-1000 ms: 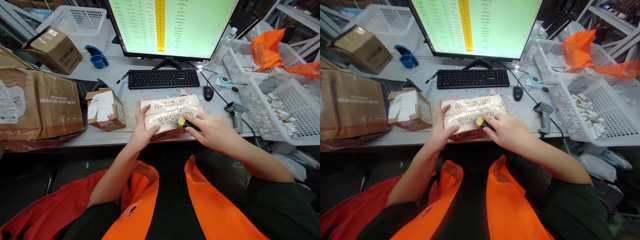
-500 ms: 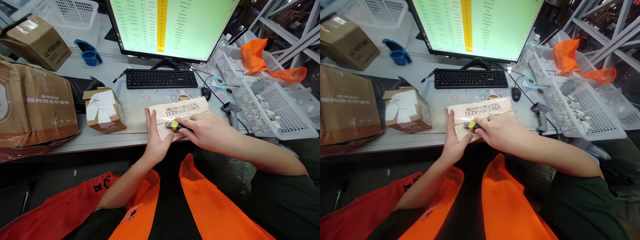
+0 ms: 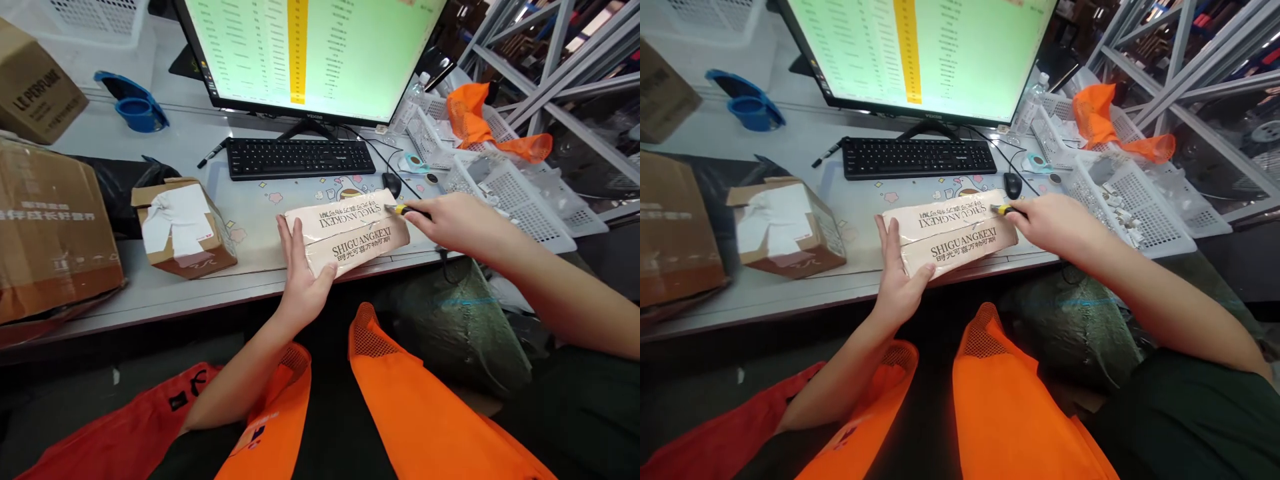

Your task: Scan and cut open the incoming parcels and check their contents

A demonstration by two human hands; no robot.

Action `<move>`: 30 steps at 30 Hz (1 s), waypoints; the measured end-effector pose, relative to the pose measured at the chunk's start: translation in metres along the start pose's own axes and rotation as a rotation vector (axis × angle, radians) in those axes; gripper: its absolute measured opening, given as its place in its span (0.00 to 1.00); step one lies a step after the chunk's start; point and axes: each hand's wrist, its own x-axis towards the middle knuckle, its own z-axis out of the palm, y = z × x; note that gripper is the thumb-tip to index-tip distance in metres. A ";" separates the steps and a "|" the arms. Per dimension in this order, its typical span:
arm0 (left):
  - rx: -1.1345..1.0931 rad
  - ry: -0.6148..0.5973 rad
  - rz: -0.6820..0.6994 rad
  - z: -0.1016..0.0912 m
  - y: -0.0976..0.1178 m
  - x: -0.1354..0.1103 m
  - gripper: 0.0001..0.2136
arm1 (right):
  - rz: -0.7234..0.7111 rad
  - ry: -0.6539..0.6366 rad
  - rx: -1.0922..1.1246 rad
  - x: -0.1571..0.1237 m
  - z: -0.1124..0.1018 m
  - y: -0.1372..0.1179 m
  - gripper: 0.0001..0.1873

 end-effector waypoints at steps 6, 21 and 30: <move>0.029 0.014 0.001 0.000 0.001 -0.001 0.45 | 0.187 -0.127 0.111 -0.009 0.037 0.058 0.28; 0.079 0.038 -0.009 0.001 0.009 -0.007 0.45 | -0.371 0.175 0.191 -0.030 0.005 -0.048 0.25; 0.110 0.007 -0.050 -0.003 0.013 -0.004 0.44 | -0.326 0.147 0.170 -0.025 0.001 -0.053 0.27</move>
